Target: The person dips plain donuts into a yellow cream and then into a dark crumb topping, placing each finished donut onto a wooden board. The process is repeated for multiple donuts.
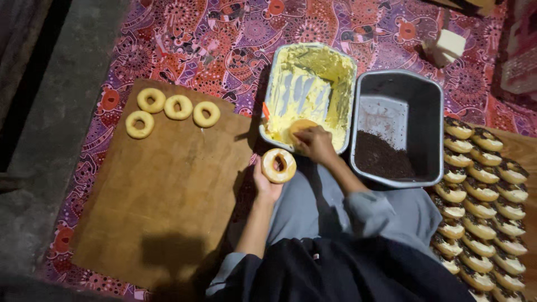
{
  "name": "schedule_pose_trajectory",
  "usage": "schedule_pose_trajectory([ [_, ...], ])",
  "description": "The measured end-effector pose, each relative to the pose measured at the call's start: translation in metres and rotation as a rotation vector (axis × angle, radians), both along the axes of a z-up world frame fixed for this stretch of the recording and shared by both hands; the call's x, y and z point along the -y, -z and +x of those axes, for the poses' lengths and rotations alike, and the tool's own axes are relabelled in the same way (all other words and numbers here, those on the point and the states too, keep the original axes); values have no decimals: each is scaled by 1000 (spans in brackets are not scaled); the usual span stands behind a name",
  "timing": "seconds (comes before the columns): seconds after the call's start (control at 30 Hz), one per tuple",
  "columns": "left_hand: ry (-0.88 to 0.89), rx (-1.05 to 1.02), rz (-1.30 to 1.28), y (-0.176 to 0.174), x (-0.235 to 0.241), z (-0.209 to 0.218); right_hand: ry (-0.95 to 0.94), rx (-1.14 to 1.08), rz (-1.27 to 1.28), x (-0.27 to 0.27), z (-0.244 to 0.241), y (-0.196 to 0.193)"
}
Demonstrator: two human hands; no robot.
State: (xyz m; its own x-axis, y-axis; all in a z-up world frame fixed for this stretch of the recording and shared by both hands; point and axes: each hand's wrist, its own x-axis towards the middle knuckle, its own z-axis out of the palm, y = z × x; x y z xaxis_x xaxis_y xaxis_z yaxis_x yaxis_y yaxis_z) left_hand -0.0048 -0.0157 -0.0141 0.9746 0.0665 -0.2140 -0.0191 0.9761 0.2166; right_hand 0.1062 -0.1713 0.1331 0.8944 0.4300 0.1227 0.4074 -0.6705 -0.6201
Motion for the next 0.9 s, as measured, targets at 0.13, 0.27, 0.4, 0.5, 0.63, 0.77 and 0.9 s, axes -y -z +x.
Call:
schedule_pose_trajectory([
  [0.13,39,-228,-11,-11,1,-2,-124,-63,138,9,-5,-4],
  [0.27,121,-33,-113,-35,2,-7,-414,163,270,16,-65,-14],
  [0.4,118,-179,-24,-59,16,-15,65,-67,285,33,-73,-33],
  [0.5,213,-336,38,-74,25,-15,-167,79,277,55,-78,-48],
  [0.63,326,-174,66,-82,39,-18,-168,44,188,85,-96,-60],
  [0.77,337,-189,110,-76,70,-12,-119,234,310,111,-101,-57],
  [0.9,418,-165,142,-63,98,-12,-85,182,248,134,-100,-40],
])
